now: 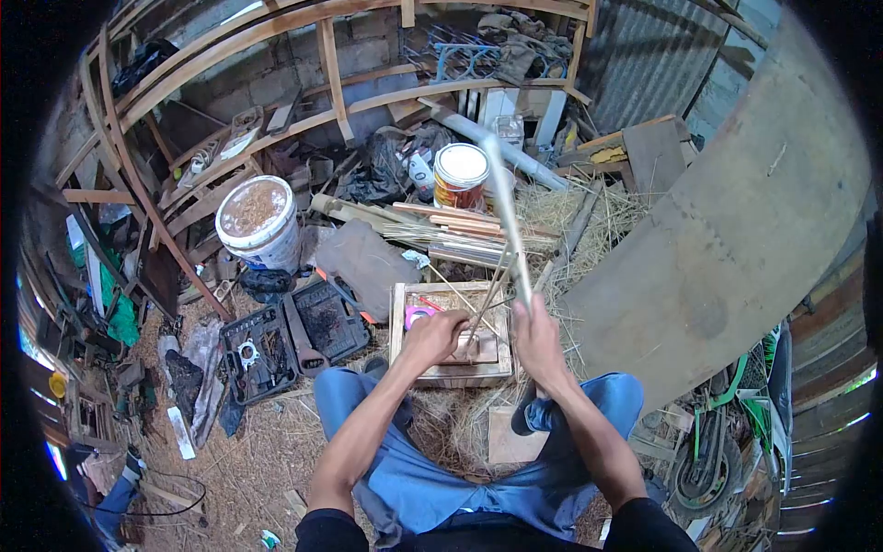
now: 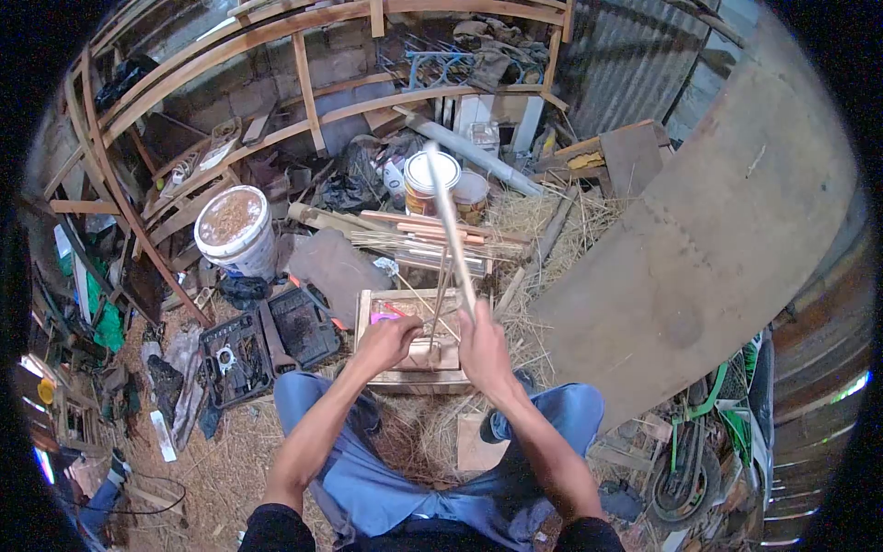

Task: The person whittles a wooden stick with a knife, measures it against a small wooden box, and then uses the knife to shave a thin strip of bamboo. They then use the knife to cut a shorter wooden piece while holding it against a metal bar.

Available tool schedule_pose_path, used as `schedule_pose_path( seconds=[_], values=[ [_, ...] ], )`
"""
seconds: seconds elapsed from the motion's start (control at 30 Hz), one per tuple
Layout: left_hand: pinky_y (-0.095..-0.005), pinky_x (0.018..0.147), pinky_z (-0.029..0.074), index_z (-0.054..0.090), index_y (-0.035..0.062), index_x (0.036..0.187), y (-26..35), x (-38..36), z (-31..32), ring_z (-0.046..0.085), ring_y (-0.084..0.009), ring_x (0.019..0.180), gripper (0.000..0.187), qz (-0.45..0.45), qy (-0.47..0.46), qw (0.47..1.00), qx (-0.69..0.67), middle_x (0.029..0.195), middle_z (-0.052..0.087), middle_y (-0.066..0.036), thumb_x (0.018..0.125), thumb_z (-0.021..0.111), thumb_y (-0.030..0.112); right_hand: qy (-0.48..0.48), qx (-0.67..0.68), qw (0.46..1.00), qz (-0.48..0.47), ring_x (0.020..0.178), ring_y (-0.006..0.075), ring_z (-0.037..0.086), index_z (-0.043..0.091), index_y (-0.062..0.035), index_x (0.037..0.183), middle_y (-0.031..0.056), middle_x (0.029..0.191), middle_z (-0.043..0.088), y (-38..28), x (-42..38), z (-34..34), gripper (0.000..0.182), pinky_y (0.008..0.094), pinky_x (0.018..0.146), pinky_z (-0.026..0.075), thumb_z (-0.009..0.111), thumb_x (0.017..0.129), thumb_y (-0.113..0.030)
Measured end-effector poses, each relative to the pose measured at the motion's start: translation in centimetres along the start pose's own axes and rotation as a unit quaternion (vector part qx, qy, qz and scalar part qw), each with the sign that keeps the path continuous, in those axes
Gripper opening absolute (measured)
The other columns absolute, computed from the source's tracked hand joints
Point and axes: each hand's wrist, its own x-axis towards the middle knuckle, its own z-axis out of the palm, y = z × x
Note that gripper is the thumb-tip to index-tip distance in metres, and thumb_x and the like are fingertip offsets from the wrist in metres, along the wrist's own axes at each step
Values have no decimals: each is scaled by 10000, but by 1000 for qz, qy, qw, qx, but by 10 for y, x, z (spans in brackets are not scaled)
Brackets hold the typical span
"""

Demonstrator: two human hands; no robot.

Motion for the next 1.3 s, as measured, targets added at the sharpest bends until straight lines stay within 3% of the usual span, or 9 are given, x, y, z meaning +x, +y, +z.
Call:
schedule_pose_path(
  seconds=[0.1,0.2,0.4,0.5,0.63,0.93,1.07,1.13,1.3],
  values=[
    [-465,598,461,639,79,933,-3,1,-1,610,-367,702,196,-12,-3,1000,3,758,634,-175,875,542,239,130,114,983,-55,722,512,558,393,0,962,331,694,557,5,-12,15,218,550,602,429,417,955,-216],
    [-457,614,474,647,90,945,-10,1,-1,615,-363,707,195,-29,-54,995,82,766,641,-169,872,544,239,-50,-83,995,-20,713,514,563,390,8,1023,331,679,560,64,-10,60,212,544,604,438,408,953,-192],
    [-464,630,479,647,101,951,-17,-1,16,616,-366,717,192,-15,4,1000,3,776,643,-167,871,542,240,-26,21,999,23,728,462,608,439,15,1019,319,690,567,6,-1,15,190,525,588,446,407,948,-159],
    [-466,636,478,645,108,967,-13,-2,14,618,-365,742,191,-30,-8,1000,-6,797,643,-173,871,542,237,180,111,967,-139,720,460,601,444,16,1045,303,689,566,16,-5,20,190,507,572,440,437,933,-137],
    [-476,643,492,628,113,955,-32,-4,30,623,-366,778,198,-26,-22,999,2,852,653,-156,893,497,248,-50,-99,994,-25,685,463,582,441,12,1050,269,666,561,99,-7,83,173,496,543,416,435,932,-113],
    [-488,629,479,603,89,897,-39,-7,40,615,-374,746,195,-24,-4,1000,1,820,642,-177,890,502,255,200,124,971,-49,709,485,571,420,1,996,282,718,578,50,-16,59,244,519,560,415,426,954,-239],
    [-467,615,475,613,108,923,-50,-9,57,613,-365,756,188,-32,-43,998,18,780,637,-156,873,536,272,-41,-68,997,20,761,501,564,427,20,996,320,722,565,111,-17,99,229,539,618,438,412,945,-203],
    [-472,606,470,604,108,920,-52,-8,60,609,-375,751,184,-14,-12,1000,-7,778,634,-163,879,531,272,-41,-39,998,9,748,502,561,425,18,982,338,722,552,95,-12,86,232,533,589,427,419,949,-212],
    [-485,608,463,608,101,914,-41,-8,53,607,-383,742,190,-28,-18,999,-18,782,633,-170,879,534,272,118,92,989,-5,674,502,556,419,62,996,326,698,556,66,-10,69,287,523,524,395,433,952,-221]
  ],
)
